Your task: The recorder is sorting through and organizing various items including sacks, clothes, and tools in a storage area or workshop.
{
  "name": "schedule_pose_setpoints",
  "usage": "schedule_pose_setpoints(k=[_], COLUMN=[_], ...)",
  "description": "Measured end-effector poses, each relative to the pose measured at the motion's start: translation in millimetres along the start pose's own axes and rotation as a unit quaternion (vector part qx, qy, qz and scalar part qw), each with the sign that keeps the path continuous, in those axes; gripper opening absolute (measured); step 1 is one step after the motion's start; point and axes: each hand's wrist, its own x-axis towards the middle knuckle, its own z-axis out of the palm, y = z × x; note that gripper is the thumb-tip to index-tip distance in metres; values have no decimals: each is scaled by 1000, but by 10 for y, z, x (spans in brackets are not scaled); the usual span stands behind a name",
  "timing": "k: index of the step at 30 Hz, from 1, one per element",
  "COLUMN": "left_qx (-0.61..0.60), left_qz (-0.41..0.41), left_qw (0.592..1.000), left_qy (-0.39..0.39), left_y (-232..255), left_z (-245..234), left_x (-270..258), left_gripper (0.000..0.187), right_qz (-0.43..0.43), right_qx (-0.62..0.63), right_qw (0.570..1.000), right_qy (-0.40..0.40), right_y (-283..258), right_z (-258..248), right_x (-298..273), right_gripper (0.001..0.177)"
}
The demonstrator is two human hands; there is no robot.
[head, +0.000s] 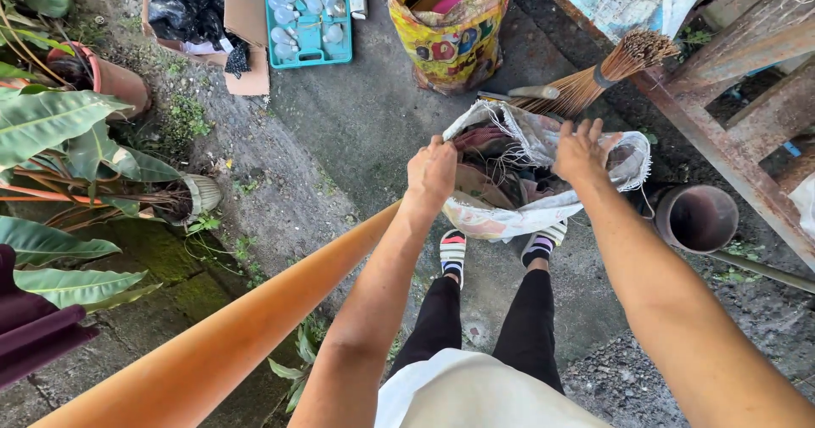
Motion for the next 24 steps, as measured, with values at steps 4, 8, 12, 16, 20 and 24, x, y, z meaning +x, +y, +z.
schedule_pose_setpoints(k=[4, 8, 12, 16, 20, 24], left_qx=[16, -92, -132, 74, 192, 207], left_qz=[-7, 32, 206, 187, 36, 6], left_qw=[997, 993, 968, 973, 959, 966], left_qy=[-73, -69, -52, -113, -206, -155], left_y=[102, 222, 262, 276, 214, -277], left_z=[-20, -174, -72, 207, 243, 905], left_x=[-63, -249, -428, -472, -608, -728], left_gripper=[37, 87, 117, 52, 29, 34], right_qz=[-10, -67, -81, -89, -140, -47], right_qx=[65, 139, 218, 336, 58, 54], right_qw=[992, 969, 963, 928, 947, 979], right_qy=[110, 192, 138, 136, 285, 191], right_y=[124, 46, 38, -53, 287, 94], right_z=[417, 224, 76, -170, 757, 286], right_x=[39, -165, -162, -370, 206, -277], right_gripper=[55, 23, 22, 26, 122, 38])
